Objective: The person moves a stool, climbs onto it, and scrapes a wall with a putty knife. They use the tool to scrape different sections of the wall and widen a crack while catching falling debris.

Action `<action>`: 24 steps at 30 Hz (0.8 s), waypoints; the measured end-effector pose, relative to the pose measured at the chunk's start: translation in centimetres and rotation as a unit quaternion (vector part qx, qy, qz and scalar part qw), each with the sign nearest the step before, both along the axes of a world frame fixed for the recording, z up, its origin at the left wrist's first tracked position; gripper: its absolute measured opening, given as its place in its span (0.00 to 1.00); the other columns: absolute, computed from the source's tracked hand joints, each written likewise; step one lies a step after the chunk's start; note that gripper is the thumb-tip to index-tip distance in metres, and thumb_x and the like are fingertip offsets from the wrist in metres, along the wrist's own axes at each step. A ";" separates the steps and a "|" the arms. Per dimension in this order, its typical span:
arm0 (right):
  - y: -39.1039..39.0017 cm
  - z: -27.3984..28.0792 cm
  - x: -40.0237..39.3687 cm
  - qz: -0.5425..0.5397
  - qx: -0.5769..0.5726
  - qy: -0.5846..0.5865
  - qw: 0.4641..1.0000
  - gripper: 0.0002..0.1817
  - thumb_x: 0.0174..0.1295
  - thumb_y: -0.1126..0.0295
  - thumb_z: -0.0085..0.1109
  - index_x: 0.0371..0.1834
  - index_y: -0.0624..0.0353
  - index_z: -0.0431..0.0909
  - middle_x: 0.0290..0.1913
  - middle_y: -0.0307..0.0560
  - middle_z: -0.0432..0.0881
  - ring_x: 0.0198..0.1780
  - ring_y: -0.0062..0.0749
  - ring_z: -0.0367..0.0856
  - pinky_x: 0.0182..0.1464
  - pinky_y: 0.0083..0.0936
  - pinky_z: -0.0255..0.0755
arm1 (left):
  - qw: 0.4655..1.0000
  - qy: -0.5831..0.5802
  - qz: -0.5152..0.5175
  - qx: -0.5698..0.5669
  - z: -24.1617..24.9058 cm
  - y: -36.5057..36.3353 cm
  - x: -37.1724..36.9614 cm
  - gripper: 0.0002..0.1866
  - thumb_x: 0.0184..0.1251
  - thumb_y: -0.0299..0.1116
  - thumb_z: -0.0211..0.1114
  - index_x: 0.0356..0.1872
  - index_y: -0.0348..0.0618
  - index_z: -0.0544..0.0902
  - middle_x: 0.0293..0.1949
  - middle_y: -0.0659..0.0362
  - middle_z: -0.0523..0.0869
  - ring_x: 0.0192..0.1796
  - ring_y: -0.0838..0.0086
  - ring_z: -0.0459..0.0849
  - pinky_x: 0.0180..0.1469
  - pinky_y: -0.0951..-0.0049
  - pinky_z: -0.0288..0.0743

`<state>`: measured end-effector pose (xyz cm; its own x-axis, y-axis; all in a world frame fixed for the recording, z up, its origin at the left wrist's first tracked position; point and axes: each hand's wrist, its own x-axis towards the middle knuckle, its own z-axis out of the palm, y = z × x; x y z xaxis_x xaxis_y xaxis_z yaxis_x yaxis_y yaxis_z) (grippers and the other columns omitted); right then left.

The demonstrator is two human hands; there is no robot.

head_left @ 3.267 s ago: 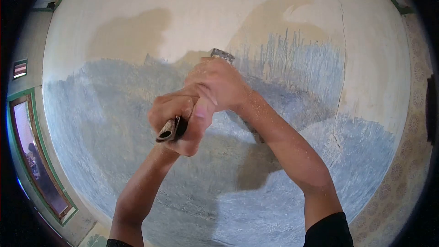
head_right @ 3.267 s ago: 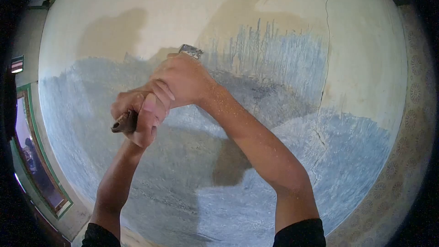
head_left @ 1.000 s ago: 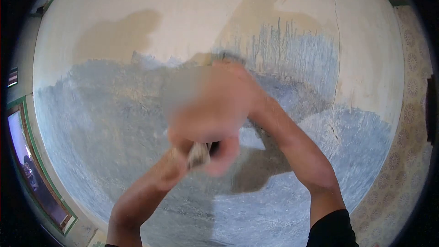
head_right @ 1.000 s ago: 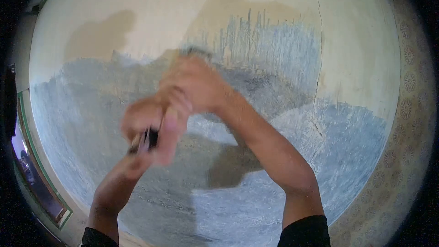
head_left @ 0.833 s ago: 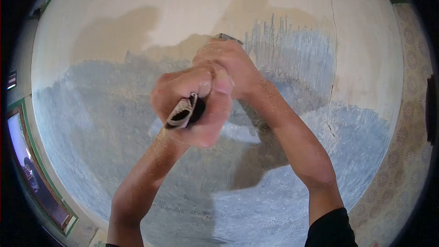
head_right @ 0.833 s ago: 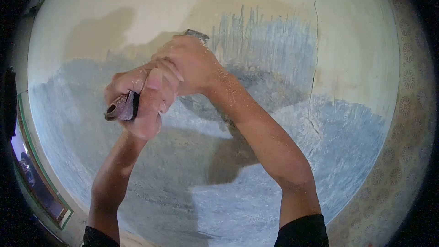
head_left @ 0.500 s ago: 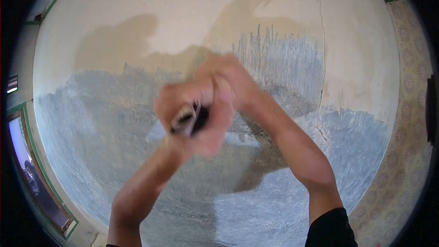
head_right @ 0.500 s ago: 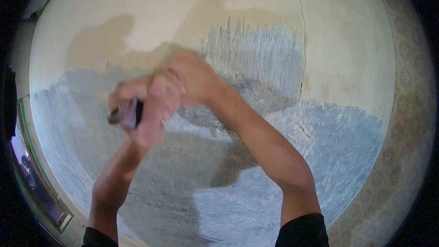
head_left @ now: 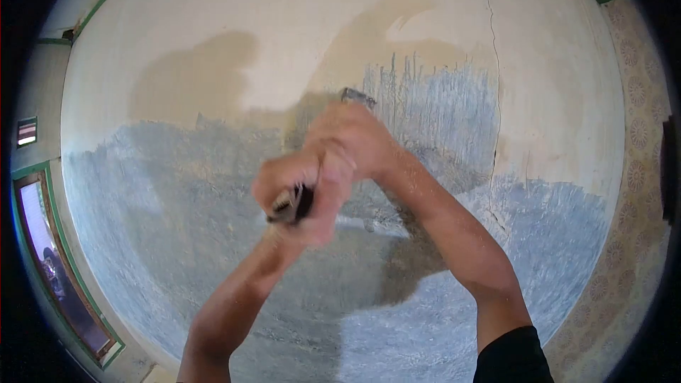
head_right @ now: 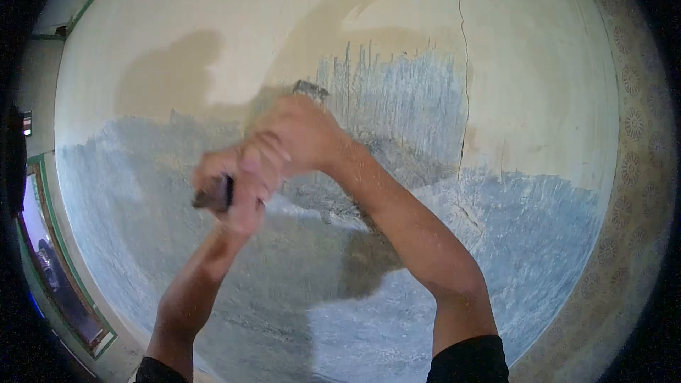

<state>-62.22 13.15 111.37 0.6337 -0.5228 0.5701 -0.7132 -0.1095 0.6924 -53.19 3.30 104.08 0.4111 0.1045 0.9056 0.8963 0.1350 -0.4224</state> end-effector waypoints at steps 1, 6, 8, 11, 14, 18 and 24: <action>0.2 0.6 0.4 -0.028 -0.003 0.021 0.999 0.16 0.43 0.55 0.66 0.34 0.49 0.83 0.31 0.43 0.82 0.38 0.47 0.80 0.41 0.40 0.72 | 0.999 0.003 -0.022 0.037 0.5 1.0 0.7 0.11 0.52 0.13 0.60 0.19 0.40 0.71 0.17 0.57 0.72 0.19 0.74 0.74 0.22 0.77 0.67; 0.4 -2.6 -0.2 0.014 0.003 -0.055 0.998 0.18 0.40 0.54 0.67 0.33 0.49 0.82 0.30 0.44 0.80 0.37 0.49 0.79 0.41 0.41 0.72 | 0.997 0.065 0.027 -0.017 -2.0 1.8 1.7 0.12 0.48 0.11 0.62 0.21 0.41 0.70 0.17 0.57 0.72 0.19 0.73 0.72 0.22 0.77 0.67; 0.4 -1.7 -0.2 0.072 0.015 -0.074 0.994 0.18 0.38 0.53 0.68 0.32 0.50 0.81 0.29 0.45 0.80 0.37 0.49 0.79 0.41 0.41 0.71 | 0.997 0.039 0.071 -0.001 -1.5 0.3 0.2 0.13 0.49 0.12 0.61 0.19 0.41 0.68 0.17 0.57 0.71 0.19 0.73 0.72 0.22 0.78 0.66; 0.4 -0.5 0.2 0.002 -0.040 -0.001 0.999 0.17 0.40 0.54 0.67 0.32 0.50 0.81 0.29 0.44 0.80 0.38 0.49 0.80 0.42 0.41 0.71 | 0.998 0.042 -0.010 0.049 1.1 0.9 0.3 0.14 0.51 0.13 0.59 0.17 0.41 0.65 0.17 0.58 0.73 0.19 0.73 0.73 0.22 0.76 0.67; 1.1 -2.6 0.5 0.043 -0.005 -0.048 0.998 0.13 0.46 0.59 0.66 0.31 0.54 0.83 0.32 0.42 0.82 0.34 0.45 0.79 0.38 0.38 0.73 | 0.993 0.039 0.108 -0.017 -1.9 1.3 2.6 0.14 0.56 0.13 0.59 0.18 0.39 0.66 0.17 0.59 0.74 0.20 0.75 0.74 0.23 0.77 0.68; 0.9 0.0 -0.1 0.026 0.014 0.000 1.000 0.14 0.44 0.57 0.66 0.32 0.52 0.82 0.32 0.43 0.82 0.36 0.46 0.80 0.41 0.39 0.71 | 0.998 0.027 0.050 -0.010 -0.4 0.1 -0.8 0.12 0.54 0.13 0.60 0.22 0.40 0.67 0.17 0.59 0.73 0.19 0.74 0.73 0.23 0.76 0.69; 2.0 -2.3 0.5 0.026 0.045 -0.052 0.997 0.17 0.41 0.56 0.66 0.33 0.51 0.82 0.32 0.44 0.81 0.39 0.47 0.80 0.44 0.41 0.71 | 0.997 0.053 0.053 0.029 -1.5 1.5 0.9 0.14 0.47 0.11 0.59 0.16 0.40 0.65 0.17 0.59 0.70 0.19 0.73 0.68 0.21 0.76 0.62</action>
